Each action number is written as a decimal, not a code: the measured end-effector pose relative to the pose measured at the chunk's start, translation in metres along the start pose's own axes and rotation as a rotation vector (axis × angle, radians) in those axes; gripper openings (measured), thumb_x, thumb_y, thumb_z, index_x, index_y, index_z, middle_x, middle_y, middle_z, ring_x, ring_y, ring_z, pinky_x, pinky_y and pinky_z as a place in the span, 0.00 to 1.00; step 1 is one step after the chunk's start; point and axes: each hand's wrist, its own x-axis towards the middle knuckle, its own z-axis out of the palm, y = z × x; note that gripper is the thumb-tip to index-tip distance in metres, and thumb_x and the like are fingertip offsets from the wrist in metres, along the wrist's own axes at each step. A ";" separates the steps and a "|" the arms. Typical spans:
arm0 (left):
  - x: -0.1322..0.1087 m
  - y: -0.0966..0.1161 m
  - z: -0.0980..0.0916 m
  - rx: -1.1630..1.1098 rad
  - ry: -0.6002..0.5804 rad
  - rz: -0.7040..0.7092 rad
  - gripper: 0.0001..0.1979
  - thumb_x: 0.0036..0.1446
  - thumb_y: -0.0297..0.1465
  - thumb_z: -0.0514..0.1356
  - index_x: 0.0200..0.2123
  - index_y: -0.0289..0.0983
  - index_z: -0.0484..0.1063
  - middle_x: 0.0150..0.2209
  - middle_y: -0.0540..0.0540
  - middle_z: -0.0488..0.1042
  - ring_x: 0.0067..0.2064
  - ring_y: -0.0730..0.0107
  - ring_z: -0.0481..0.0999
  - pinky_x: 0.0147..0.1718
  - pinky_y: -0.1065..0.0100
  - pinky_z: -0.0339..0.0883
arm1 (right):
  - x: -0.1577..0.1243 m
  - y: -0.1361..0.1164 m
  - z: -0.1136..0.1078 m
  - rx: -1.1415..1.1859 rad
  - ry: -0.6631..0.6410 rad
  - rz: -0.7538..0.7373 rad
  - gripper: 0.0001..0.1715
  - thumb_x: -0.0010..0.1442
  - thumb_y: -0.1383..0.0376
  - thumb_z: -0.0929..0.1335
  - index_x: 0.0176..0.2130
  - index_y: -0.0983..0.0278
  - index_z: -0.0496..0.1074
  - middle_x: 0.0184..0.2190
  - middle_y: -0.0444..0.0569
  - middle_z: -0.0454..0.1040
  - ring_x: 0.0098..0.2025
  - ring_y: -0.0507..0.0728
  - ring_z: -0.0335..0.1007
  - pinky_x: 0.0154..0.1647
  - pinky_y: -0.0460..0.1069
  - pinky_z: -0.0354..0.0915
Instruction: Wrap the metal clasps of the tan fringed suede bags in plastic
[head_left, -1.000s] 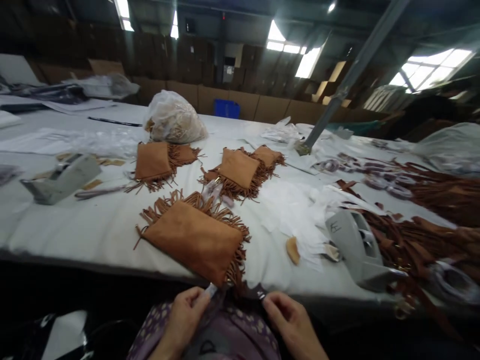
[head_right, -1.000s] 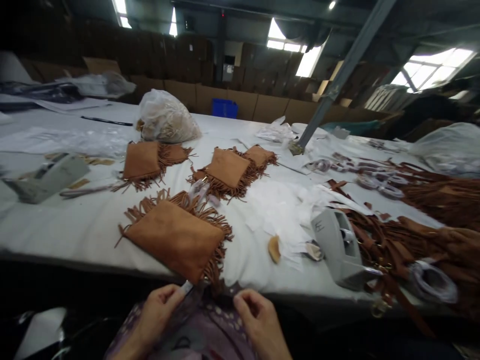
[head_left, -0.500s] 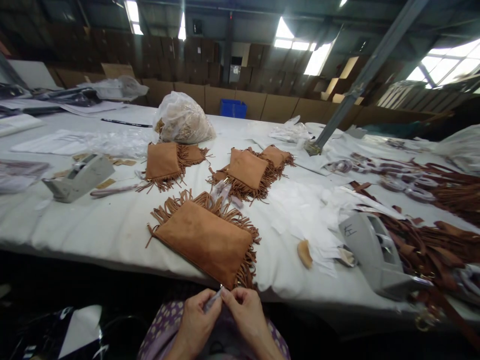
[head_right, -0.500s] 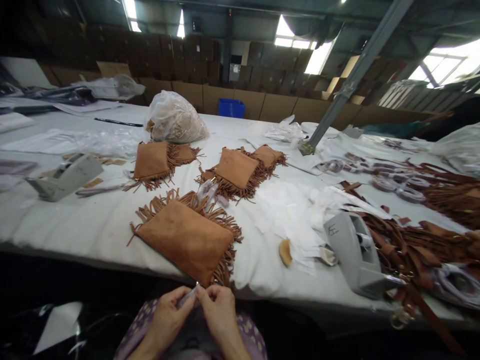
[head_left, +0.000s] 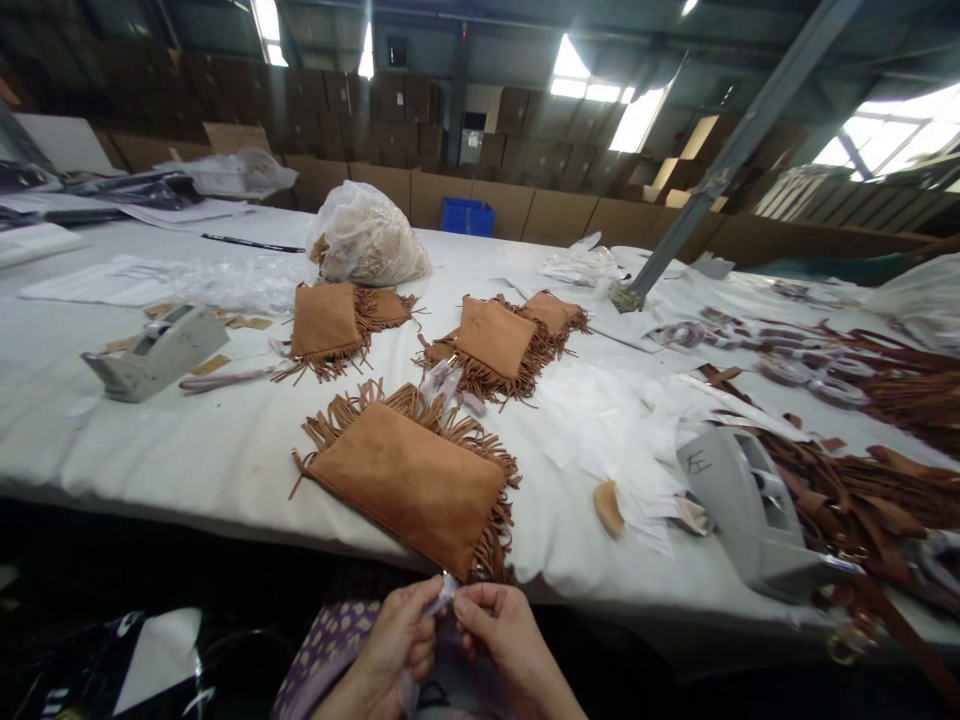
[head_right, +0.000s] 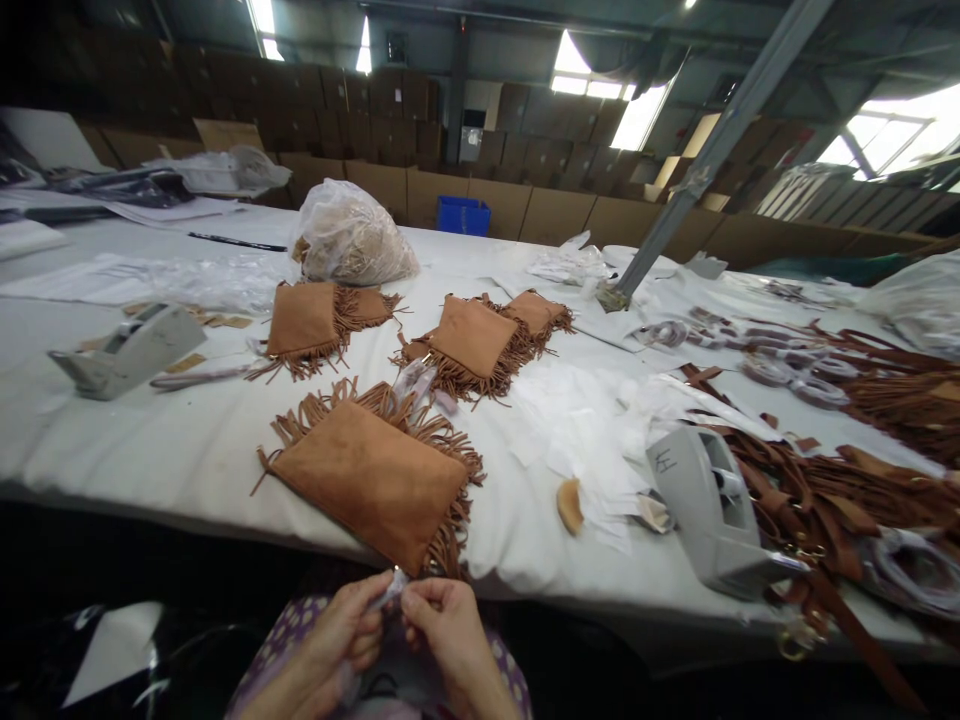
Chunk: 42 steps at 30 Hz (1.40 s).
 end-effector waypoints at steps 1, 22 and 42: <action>-0.001 0.000 0.000 -0.020 -0.013 -0.022 0.25 0.35 0.51 0.67 0.21 0.38 0.62 0.10 0.66 0.42 0.11 0.86 0.38 0.11 0.76 0.33 | -0.001 -0.001 0.000 0.011 0.022 0.003 0.25 0.40 0.50 0.76 0.26 0.69 0.73 0.18 0.42 0.69 0.17 0.47 0.59 0.20 0.44 0.54; -0.017 -0.001 0.008 0.838 0.326 0.636 0.22 0.56 0.47 0.55 0.20 0.36 0.69 0.18 0.52 0.66 0.23 0.73 0.63 0.25 0.71 0.54 | -0.017 -0.001 0.018 0.142 0.150 -0.047 0.32 0.42 0.53 0.75 0.42 0.70 0.70 0.16 0.45 0.72 0.15 0.48 0.62 0.15 0.40 0.50; -0.034 0.038 0.007 -0.054 -0.267 0.043 0.14 0.58 0.36 0.61 0.34 0.28 0.73 0.28 0.40 0.76 0.26 0.72 0.76 0.25 0.75 0.68 | 0.019 -0.040 0.007 0.657 -0.289 0.254 0.12 0.51 0.63 0.70 0.22 0.67 0.68 0.08 0.31 0.46 0.12 0.43 0.40 0.17 0.41 0.49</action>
